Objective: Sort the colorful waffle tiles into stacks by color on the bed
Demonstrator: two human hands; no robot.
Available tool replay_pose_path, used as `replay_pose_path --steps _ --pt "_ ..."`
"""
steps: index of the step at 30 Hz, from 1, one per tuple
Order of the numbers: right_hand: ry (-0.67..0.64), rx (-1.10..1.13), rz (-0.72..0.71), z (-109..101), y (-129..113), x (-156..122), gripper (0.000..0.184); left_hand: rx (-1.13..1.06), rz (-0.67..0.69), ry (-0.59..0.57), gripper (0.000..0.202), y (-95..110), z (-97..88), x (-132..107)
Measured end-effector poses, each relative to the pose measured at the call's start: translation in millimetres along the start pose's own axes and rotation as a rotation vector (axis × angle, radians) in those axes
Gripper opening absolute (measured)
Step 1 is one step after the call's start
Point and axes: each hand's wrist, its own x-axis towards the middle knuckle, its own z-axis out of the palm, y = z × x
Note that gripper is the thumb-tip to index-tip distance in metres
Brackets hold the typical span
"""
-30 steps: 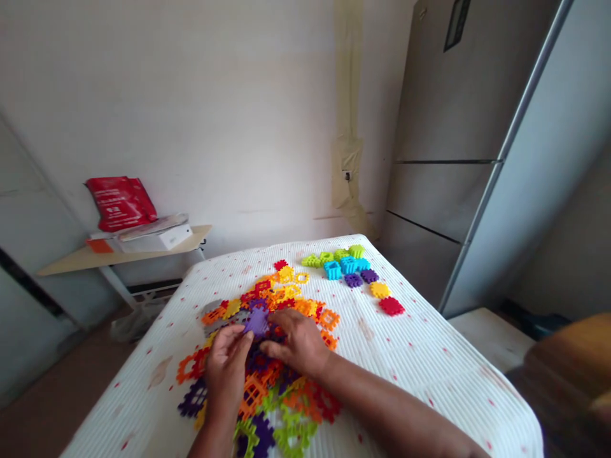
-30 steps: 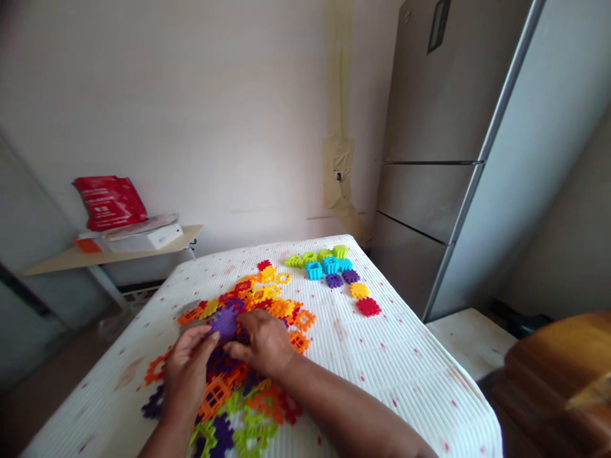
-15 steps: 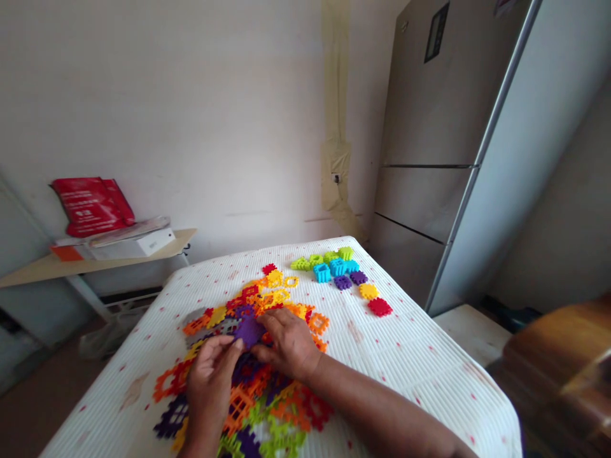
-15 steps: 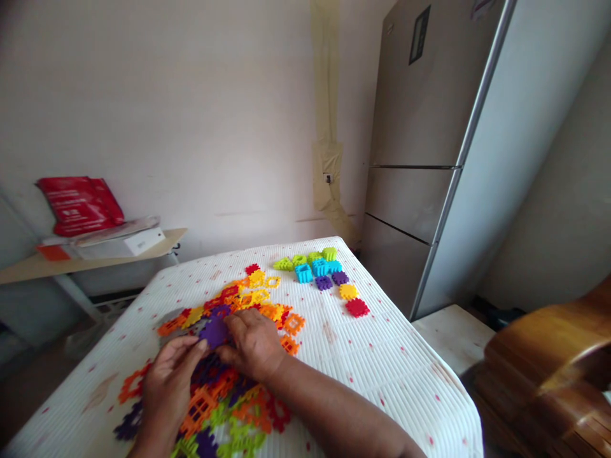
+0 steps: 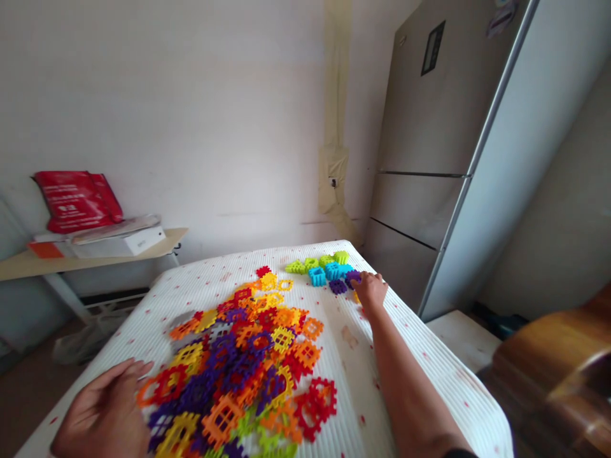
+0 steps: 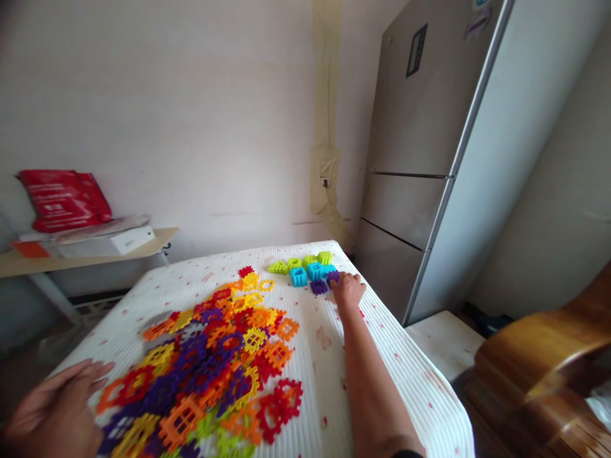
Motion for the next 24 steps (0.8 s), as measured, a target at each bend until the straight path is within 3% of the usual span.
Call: replay_pose_path --steps 3,12,15,17,20,24 --pt "-0.036 -0.041 0.021 8.1 -1.3 0.2 0.029 -0.056 -0.104 0.015 0.021 0.9 2.2 -0.4" --pt "-0.058 -0.104 0.002 20.2 -0.3 0.6 0.034 -0.094 -0.061 0.041 0.027 -29.1 -0.3 20.2" --pt "-0.042 -0.093 -0.027 24.9 3.6 1.1 0.035 0.055 0.012 -0.004 0.028 -37.2 -5.8 26.1" --pt "0.023 -0.065 -0.048 27.6 3.8 4.1 0.035 0.322 0.12 -0.064 0.03 -40.8 -9.7 31.0" --pt "0.21 0.033 -0.201 28.7 -3.0 7.6 0.035 0.527 0.169 -0.128 0.028 -42.8 -14.2 38.5" --pt "0.367 0.177 -0.536 29.6 -25.6 -2.7 0.032 0.814 0.158 -0.293 0.024 -39.1 -11.4 42.3"
